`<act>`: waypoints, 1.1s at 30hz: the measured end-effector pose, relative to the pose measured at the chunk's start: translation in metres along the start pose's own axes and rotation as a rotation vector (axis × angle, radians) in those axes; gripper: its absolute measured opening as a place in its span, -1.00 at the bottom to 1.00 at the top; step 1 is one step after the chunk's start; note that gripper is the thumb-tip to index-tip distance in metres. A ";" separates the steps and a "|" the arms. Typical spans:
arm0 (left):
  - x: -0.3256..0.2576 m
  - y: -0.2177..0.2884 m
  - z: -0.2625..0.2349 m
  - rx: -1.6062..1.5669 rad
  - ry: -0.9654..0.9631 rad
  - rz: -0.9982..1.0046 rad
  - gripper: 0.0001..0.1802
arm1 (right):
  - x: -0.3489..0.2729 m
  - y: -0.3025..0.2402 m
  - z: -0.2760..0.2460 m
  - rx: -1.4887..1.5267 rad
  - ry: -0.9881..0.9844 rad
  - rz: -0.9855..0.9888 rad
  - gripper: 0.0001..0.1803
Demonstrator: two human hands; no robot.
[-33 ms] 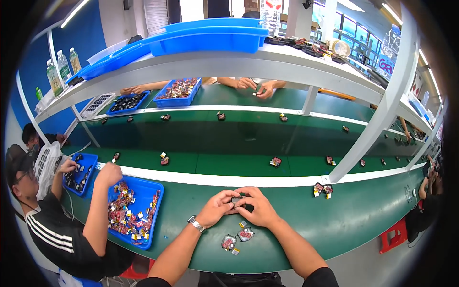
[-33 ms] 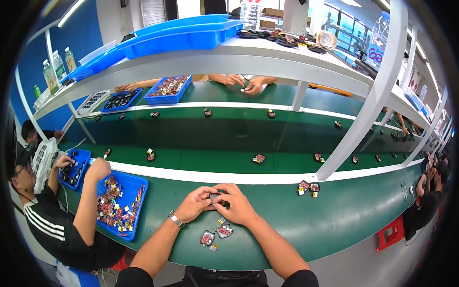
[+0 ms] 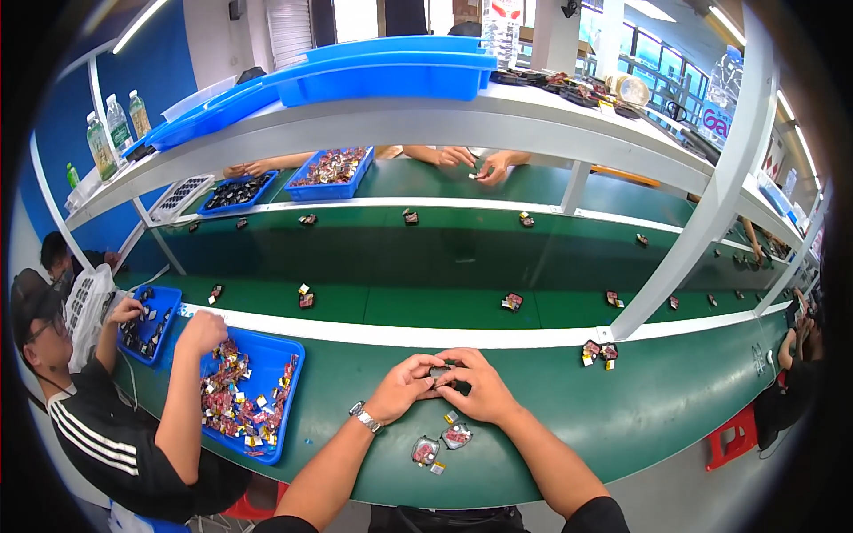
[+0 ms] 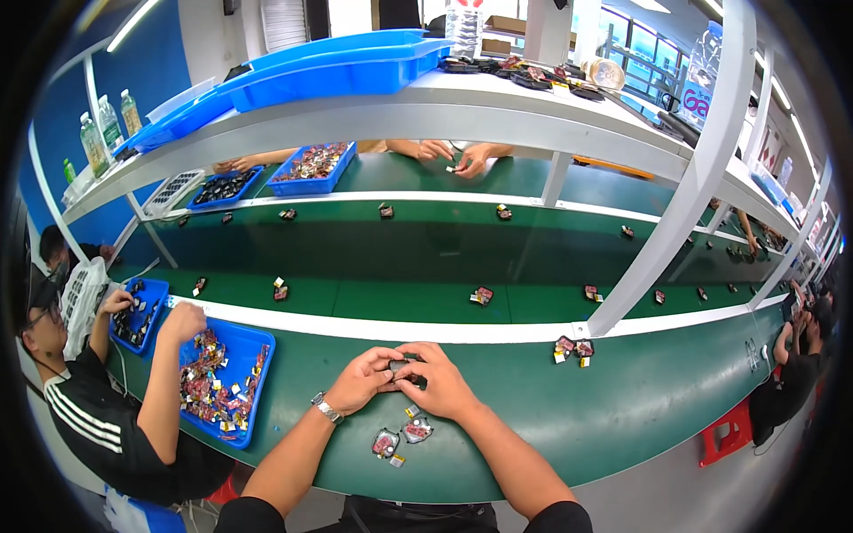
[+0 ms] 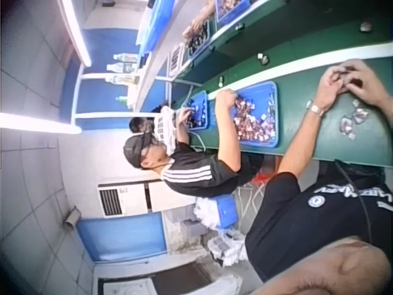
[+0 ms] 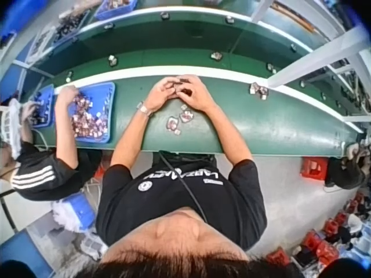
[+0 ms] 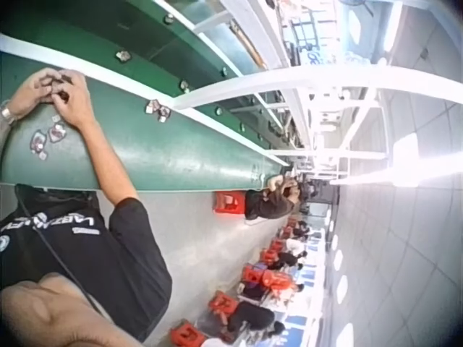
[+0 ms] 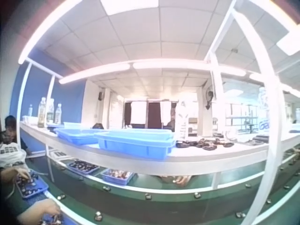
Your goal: The recorder is assembling small electronic components on a green assembly line belt.
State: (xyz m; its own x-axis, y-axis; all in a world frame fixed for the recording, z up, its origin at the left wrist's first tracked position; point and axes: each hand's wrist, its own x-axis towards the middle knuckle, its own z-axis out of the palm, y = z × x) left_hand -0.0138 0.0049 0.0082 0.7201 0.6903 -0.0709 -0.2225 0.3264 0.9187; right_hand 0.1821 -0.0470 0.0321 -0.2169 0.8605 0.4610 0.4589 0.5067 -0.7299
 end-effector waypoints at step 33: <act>0.005 -0.007 0.000 -0.095 0.015 0.055 -0.67 | -0.004 0.008 0.018 -0.067 0.157 0.026 -0.79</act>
State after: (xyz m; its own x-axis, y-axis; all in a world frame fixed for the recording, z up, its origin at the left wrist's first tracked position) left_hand -0.0087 0.0058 0.0016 0.6957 0.7178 -0.0278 -0.3231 0.3473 0.8803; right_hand 0.1716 -0.0457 0.0154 -0.0689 0.8518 0.5194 0.5203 0.4748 -0.7098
